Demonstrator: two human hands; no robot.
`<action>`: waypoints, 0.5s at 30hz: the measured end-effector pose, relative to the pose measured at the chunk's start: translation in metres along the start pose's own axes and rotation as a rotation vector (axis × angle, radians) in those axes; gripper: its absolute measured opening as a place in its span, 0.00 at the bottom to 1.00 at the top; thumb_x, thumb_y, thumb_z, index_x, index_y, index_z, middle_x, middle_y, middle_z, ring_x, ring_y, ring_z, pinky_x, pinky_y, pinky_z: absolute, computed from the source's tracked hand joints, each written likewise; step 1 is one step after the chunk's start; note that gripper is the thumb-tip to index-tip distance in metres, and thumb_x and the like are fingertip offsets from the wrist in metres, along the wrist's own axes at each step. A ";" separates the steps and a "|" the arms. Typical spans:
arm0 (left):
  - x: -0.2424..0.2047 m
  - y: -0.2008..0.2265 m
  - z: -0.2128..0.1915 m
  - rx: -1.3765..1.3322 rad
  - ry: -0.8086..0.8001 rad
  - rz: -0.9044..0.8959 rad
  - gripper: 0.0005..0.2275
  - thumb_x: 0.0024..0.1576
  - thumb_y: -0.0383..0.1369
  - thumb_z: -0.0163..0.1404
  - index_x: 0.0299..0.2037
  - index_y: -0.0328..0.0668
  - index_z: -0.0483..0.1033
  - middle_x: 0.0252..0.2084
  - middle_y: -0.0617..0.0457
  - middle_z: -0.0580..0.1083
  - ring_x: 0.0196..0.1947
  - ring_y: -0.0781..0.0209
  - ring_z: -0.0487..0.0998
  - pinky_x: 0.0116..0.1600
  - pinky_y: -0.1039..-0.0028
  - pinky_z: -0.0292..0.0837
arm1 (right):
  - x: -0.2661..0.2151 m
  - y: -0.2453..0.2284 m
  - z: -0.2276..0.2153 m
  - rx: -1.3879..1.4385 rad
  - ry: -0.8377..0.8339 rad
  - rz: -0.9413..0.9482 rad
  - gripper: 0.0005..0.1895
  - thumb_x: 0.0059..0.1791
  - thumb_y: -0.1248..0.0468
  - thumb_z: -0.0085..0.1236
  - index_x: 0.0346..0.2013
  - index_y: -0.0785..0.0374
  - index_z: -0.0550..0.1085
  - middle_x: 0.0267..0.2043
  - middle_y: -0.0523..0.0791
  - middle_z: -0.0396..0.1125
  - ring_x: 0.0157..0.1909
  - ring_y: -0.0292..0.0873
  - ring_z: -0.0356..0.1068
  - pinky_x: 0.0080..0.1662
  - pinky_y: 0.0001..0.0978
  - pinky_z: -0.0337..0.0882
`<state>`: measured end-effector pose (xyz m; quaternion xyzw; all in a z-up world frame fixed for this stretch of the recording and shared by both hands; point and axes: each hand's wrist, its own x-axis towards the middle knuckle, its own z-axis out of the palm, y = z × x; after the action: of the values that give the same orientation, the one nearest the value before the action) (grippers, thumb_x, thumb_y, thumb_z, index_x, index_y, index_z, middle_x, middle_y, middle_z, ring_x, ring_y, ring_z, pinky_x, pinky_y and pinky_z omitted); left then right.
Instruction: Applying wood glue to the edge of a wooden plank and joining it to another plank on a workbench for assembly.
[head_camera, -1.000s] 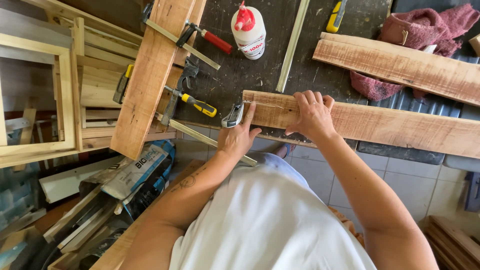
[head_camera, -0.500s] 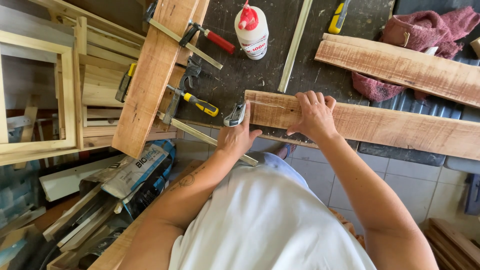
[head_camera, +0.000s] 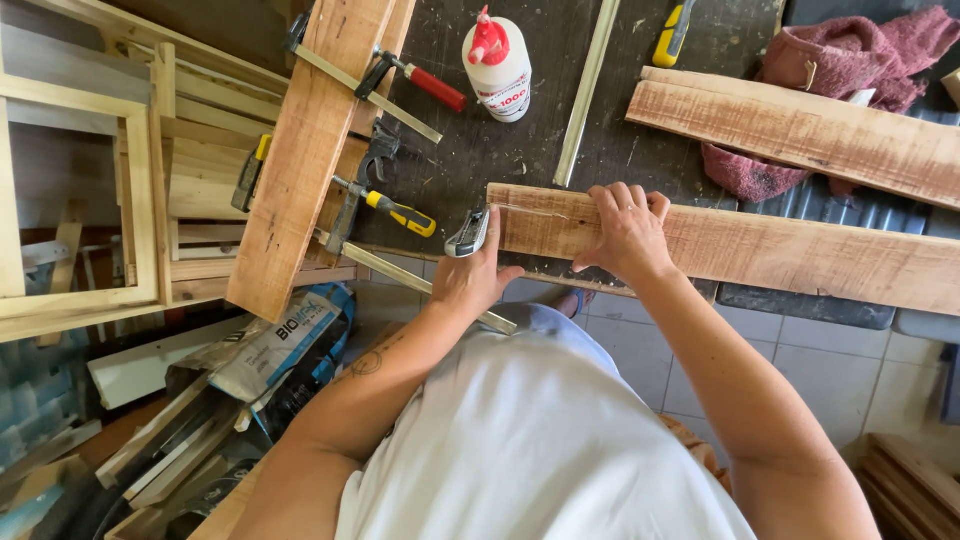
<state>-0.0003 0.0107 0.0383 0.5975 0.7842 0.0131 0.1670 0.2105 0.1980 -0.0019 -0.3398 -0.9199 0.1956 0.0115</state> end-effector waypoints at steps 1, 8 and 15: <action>-0.001 0.002 -0.004 -0.007 -0.014 -0.012 0.50 0.56 0.58 0.58 0.80 0.33 0.45 0.65 0.18 0.68 0.65 0.22 0.70 0.54 0.48 0.81 | 0.000 -0.002 -0.002 -0.001 0.000 0.005 0.61 0.19 0.37 0.79 0.63 0.55 0.68 0.53 0.44 0.63 0.58 0.47 0.61 0.60 0.52 0.54; 0.001 0.030 -0.011 -0.233 -0.108 0.085 0.42 0.64 0.57 0.49 0.80 0.41 0.44 0.23 0.41 0.79 0.19 0.50 0.80 0.20 0.69 0.70 | -0.001 -0.003 -0.001 -0.002 -0.008 0.017 0.60 0.20 0.41 0.80 0.63 0.55 0.68 0.54 0.44 0.64 0.59 0.48 0.61 0.60 0.52 0.55; 0.016 0.050 -0.012 -0.087 -0.220 0.114 0.47 0.60 0.57 0.52 0.82 0.55 0.33 0.29 0.37 0.81 0.32 0.40 0.87 0.38 0.50 0.81 | -0.001 -0.001 -0.001 0.000 -0.003 -0.011 0.60 0.21 0.40 0.79 0.63 0.56 0.68 0.53 0.45 0.63 0.59 0.49 0.61 0.60 0.51 0.55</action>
<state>0.0396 0.0424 0.0564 0.6310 0.7247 -0.0091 0.2768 0.2109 0.1966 -0.0001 -0.3345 -0.9218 0.1958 0.0110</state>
